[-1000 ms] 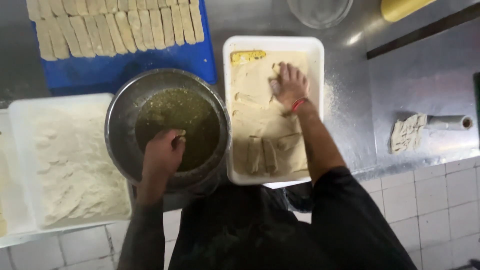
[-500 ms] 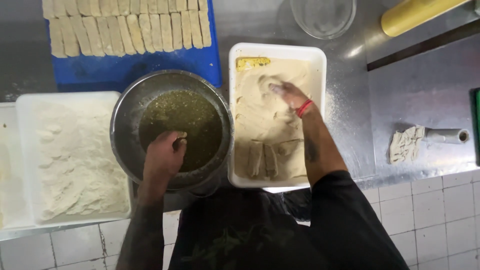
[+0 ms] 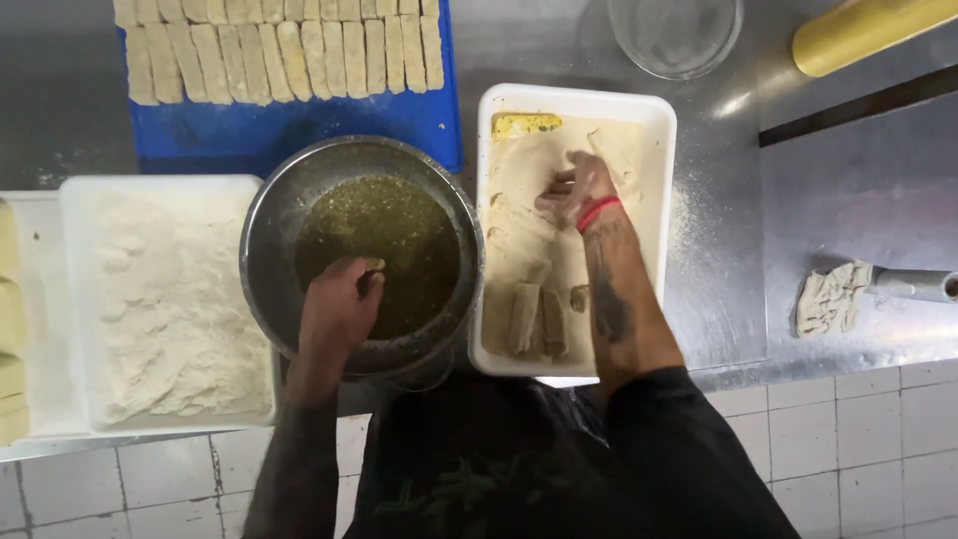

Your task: The person repeatedly picks up rectangular dough sticks, dips them into a bowl of greenish liquid batter, and then coats them in a tray of white flour. The coated dough sticks are then placed onto a blue tray. This process is repeated continuously.

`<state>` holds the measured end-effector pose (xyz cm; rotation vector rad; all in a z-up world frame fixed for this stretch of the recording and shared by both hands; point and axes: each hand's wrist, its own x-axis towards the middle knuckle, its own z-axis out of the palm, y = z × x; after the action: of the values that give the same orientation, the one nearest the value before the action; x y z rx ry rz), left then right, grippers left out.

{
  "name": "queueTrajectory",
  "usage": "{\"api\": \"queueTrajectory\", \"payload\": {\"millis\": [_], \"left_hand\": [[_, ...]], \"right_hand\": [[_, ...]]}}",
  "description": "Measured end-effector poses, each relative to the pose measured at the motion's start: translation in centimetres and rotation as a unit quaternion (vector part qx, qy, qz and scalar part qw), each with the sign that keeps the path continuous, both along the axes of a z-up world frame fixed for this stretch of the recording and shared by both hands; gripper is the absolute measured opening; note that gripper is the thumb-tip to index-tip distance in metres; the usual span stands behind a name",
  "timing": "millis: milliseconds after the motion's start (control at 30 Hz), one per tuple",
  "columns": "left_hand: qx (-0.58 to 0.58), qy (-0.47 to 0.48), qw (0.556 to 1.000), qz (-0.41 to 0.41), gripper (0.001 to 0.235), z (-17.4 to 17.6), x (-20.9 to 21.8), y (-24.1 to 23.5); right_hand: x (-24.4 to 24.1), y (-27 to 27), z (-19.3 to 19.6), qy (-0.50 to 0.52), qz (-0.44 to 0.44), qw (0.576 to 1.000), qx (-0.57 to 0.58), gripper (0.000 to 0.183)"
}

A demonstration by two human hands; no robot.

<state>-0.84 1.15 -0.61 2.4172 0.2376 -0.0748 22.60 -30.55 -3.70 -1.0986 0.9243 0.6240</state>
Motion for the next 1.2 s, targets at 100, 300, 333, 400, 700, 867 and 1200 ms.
{"api": "queueTrajectory", "payload": {"millis": [100,300,333,400,700,867,1200], "left_hand": [[-0.015,0.016,1.000,0.005,0.021,-0.3,0.3,0.0],[-0.016,0.076,0.996,0.035,0.023,-0.1,0.3,0.2],[-0.015,0.076,0.996,0.039,0.023,-0.3,0.3,0.6],[0.005,0.031,0.999,0.030,0.021,-0.7,-0.3,0.9],[-0.028,0.044,0.998,0.021,0.022,2.1,0.4,1.2],[-0.020,0.025,0.999,0.026,0.020,2.6,0.5,0.9],[0.019,0.011,0.999,0.032,0.019,-0.1,-0.6,2.1]], "right_hand": [[0.6,0.8,-2.7,0.028,-0.121,0.989,0.086,0.098],[5.4,0.9,-21.5,0.017,-0.365,0.922,0.127,0.031],[5.6,1.3,-22.1,0.019,-0.362,0.923,0.128,0.031],[5.0,1.3,-23.4,0.010,-0.341,0.939,0.028,0.030],[4.4,-1.3,-19.1,-0.033,-0.269,0.962,-0.018,0.044],[4.1,-0.5,-11.3,-0.137,-0.227,0.964,-0.013,0.031],[4.1,0.9,-11.9,-0.383,0.027,0.866,-0.321,0.045]]}}
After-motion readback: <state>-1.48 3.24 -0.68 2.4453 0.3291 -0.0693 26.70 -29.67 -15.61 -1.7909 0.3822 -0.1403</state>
